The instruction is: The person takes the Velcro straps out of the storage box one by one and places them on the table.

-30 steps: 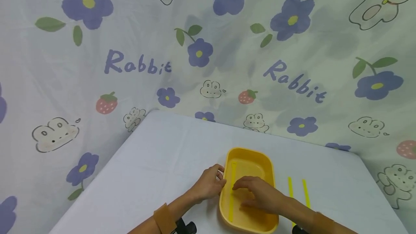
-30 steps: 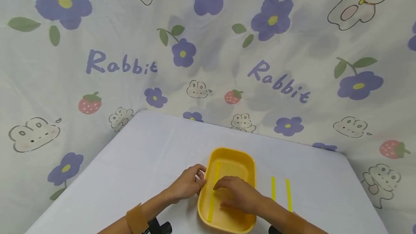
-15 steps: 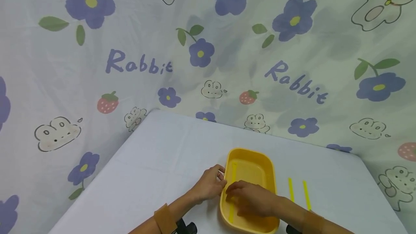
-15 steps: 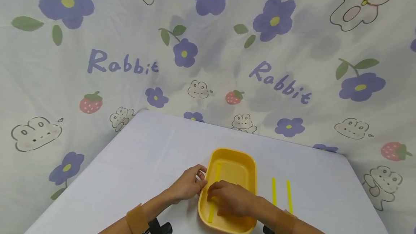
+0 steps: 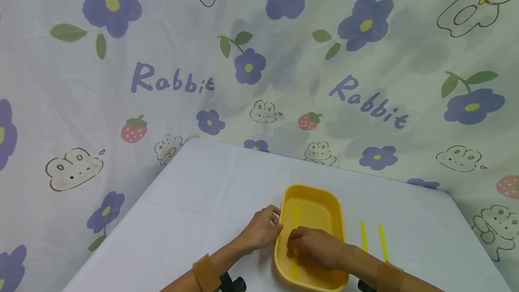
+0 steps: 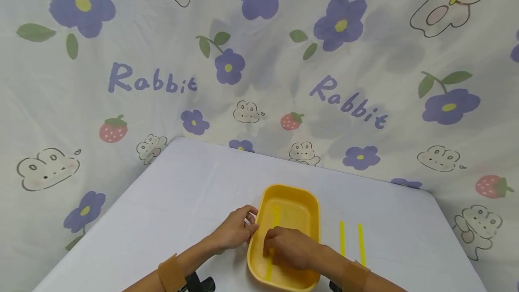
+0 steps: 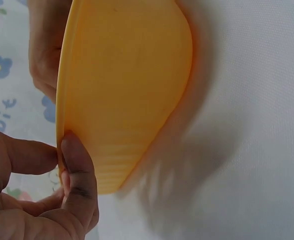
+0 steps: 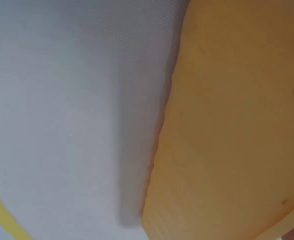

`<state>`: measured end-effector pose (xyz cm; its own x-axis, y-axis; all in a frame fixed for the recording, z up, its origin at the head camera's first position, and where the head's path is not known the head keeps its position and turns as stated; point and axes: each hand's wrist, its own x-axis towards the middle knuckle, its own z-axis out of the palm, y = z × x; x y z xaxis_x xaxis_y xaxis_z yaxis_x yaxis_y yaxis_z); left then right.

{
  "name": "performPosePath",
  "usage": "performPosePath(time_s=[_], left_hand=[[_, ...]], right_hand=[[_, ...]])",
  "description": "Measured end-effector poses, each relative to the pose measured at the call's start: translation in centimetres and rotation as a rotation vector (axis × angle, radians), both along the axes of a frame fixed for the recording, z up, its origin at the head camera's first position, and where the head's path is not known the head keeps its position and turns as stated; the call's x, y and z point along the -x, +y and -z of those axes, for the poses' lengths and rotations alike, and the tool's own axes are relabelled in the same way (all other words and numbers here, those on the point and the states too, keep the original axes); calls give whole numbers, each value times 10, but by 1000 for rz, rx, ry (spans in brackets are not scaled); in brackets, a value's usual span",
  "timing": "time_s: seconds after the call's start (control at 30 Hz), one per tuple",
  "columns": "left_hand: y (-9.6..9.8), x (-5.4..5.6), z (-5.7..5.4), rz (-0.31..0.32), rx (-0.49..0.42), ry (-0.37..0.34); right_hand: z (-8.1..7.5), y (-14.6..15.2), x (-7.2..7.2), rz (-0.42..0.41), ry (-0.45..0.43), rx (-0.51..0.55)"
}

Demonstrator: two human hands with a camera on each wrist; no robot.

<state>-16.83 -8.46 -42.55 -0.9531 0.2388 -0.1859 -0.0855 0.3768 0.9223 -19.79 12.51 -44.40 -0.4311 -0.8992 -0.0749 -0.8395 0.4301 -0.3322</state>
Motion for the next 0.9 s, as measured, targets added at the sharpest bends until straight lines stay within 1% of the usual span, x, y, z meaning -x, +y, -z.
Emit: performPosePath(time_s=[0.27,0.47,0.57,0.73,0.9], left_hand=[[0,-1,0,-1,-13,-5],[0,0,1,2,-26,11],[0,0,1,1,-26,12],[0,0,0,-4,-21,3],[0,-1,1,-2,-24,13]], right_hand=[[2,3,1,-86,29,2],[0,1,2,-136,52,-42],[-1,1,2,-133,33,-71],[-1,1,1,-103,-13,-99],[1,2,0,-124,-32,-84]])
